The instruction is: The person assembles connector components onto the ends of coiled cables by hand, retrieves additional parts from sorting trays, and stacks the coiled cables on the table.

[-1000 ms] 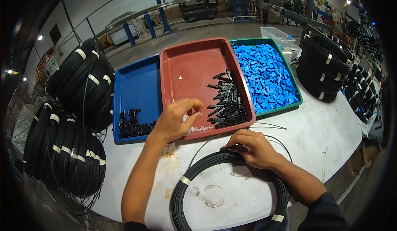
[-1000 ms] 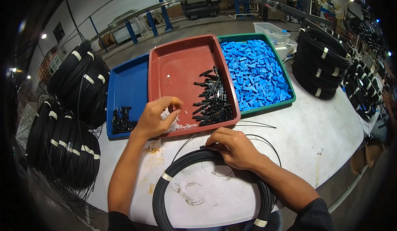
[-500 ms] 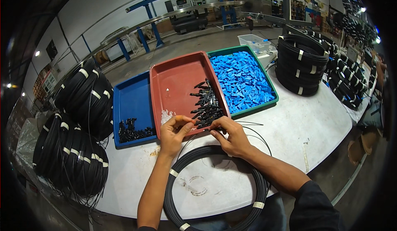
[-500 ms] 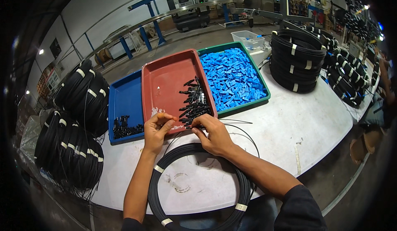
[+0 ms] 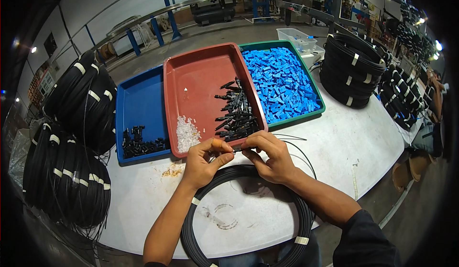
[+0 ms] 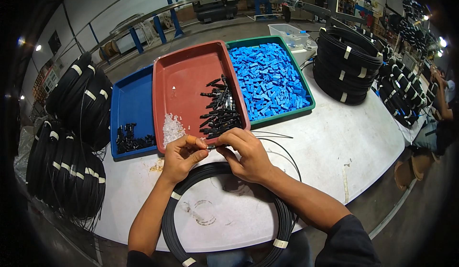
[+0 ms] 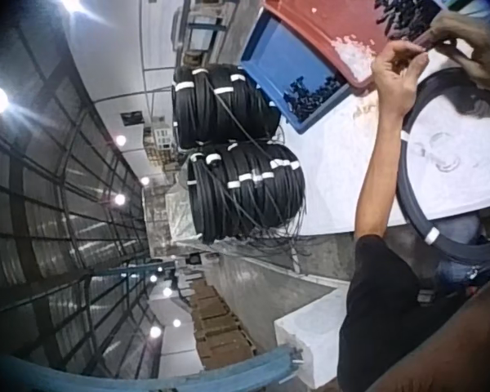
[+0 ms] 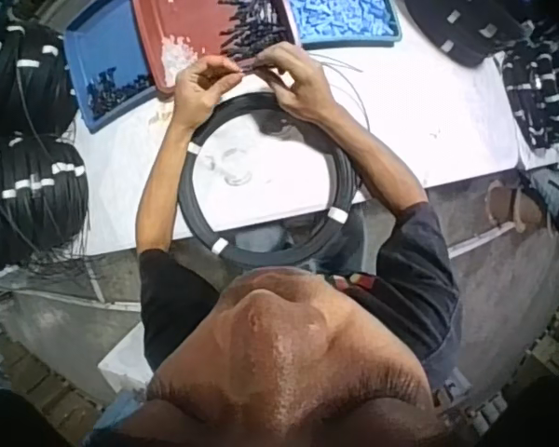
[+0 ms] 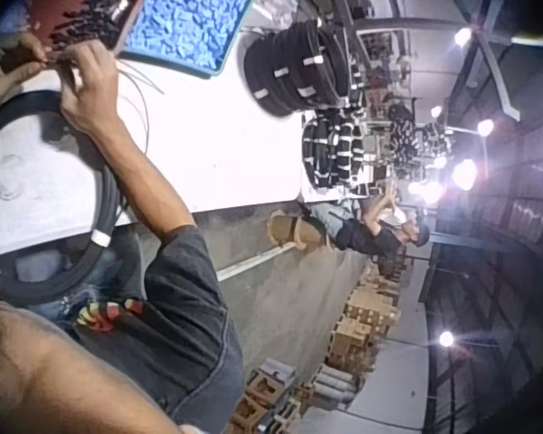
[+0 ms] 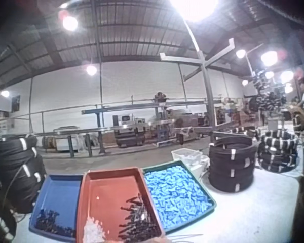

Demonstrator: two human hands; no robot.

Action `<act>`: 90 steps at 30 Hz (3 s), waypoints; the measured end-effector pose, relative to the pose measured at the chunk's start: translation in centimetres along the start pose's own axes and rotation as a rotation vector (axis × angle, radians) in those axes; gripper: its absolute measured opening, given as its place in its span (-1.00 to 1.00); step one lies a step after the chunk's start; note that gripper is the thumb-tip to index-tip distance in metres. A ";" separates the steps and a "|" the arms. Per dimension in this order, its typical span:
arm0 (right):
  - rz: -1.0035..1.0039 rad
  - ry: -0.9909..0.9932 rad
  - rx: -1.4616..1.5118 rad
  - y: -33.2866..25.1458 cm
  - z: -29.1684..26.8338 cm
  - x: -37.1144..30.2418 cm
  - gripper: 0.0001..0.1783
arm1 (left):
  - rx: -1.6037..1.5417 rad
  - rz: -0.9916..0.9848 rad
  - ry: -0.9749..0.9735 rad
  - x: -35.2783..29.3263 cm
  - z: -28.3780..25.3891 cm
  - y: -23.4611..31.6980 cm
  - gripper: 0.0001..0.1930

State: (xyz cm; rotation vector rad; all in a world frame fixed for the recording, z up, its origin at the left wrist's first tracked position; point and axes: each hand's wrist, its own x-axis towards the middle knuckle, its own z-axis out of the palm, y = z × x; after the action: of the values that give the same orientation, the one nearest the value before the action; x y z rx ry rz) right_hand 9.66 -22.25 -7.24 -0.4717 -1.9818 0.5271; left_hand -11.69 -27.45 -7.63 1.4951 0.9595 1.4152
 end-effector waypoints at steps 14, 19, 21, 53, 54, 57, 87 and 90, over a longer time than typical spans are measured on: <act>0.028 0.005 0.012 -0.7 -0.3 0.4 -0.81 | 0.150 0.174 0.066 -0.2 -0.2 0.0 -0.87; 0.007 0.017 0.000 -0.5 -0.1 0.3 -0.81 | 0.186 0.189 0.089 -0.1 -0.1 0.0 -0.87; 0.003 0.021 -0.002 -0.6 0.0 0.3 -0.80 | 0.200 0.200 0.091 -0.1 -0.1 0.0 -0.87; -0.035 -0.080 -0.016 0.0 -0.1 0.1 -0.80 | 0.476 0.270 0.136 -0.3 0.3 0.8 -0.72; -0.036 -0.080 -0.015 0.0 -0.1 0.1 -0.80 | 0.477 0.270 0.137 -0.3 0.3 0.8 -0.72; 0.026 -0.126 -0.023 -0.4 -0.3 0.0 -0.80 | 0.503 0.286 0.132 -0.3 0.3 1.0 -0.71; 0.011 -0.154 -0.045 -0.6 -0.1 0.1 -0.46 | 0.328 0.016 -0.166 -0.2 0.7 1.3 0.11; 0.010 -0.142 -0.030 -0.5 -0.1 0.0 -0.44 | 0.332 0.058 -0.110 -0.2 0.5 0.8 0.05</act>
State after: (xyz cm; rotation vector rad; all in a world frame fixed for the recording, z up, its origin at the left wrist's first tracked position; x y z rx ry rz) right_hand 9.65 -22.63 -6.91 -0.4748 -2.1266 0.5506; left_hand -11.20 -27.94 -6.96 1.8363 1.1305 1.2410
